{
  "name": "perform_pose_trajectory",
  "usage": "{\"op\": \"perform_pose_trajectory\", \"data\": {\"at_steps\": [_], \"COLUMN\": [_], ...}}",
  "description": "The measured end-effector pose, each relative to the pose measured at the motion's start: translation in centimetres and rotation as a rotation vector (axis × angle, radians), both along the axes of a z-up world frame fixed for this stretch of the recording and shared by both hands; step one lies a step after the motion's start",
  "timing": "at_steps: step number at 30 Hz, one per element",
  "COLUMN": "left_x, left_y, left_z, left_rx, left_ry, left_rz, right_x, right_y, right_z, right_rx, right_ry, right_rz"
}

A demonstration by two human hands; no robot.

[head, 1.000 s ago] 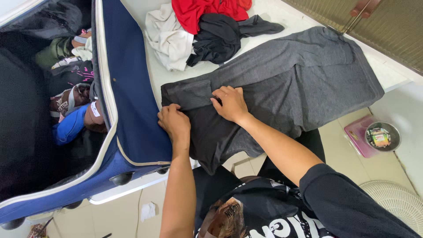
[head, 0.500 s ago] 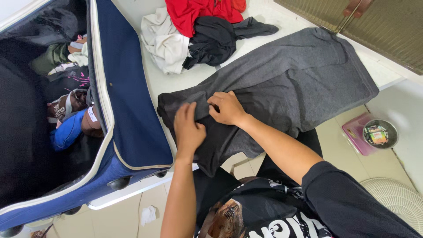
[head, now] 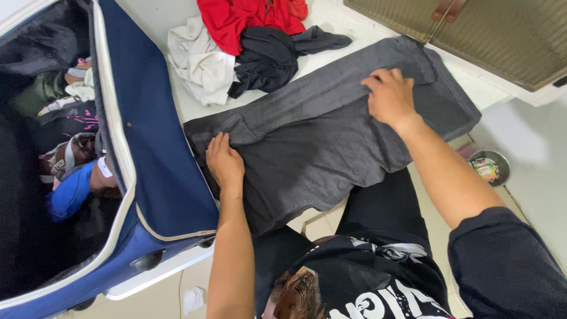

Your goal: The person folds several garments on a white countertop and places them into an open blue suitcase. Items handled include a blue pouch, a dark gray pair of pants, and a black hoodie. The person smooths and folds each item before packing it.

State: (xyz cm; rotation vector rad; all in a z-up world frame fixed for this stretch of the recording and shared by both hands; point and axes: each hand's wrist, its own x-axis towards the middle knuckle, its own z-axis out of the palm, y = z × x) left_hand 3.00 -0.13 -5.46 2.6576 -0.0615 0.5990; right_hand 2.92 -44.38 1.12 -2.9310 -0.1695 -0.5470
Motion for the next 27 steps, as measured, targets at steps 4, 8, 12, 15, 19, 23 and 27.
{"op": "perform_pose_trajectory", "data": {"at_steps": [4,8,12,15,19,23,27], "left_x": [0.0,-0.6,-2.9,-5.1,-5.8,-5.4,-4.5], "left_y": [-0.3,-0.6,-0.6,-1.1,-1.6,-1.2,-1.2], "left_z": [1.0,3.5,5.8,6.5,6.1,4.4,3.2], "left_rx": [-0.043,-0.075,-0.142,-0.104,-0.045,-0.014,0.002], "left_ry": [-0.067,-0.089,-0.125,-0.019,0.147,0.171,0.161], "left_rz": [-0.009,0.0,-0.026,-0.065,-0.076,-0.088,-0.061], "right_x": [-0.1,0.2,-0.8,-2.2,-3.1,-2.1,-0.2], "right_y": [-2.3,-2.7,-3.3,-3.8,-5.7,-9.4,-12.4], "right_z": [-0.6,0.2,1.2,0.7,-2.0,-4.7,-5.9], "right_rx": [0.014,0.121,0.122,0.107,0.165,0.235,0.272], "right_ry": [-0.059,-0.196,-0.312,-0.247,-0.217,-0.289,-0.097], "right_rz": [0.01,0.047,0.096,0.117,-0.038,-0.342,-0.441]}}
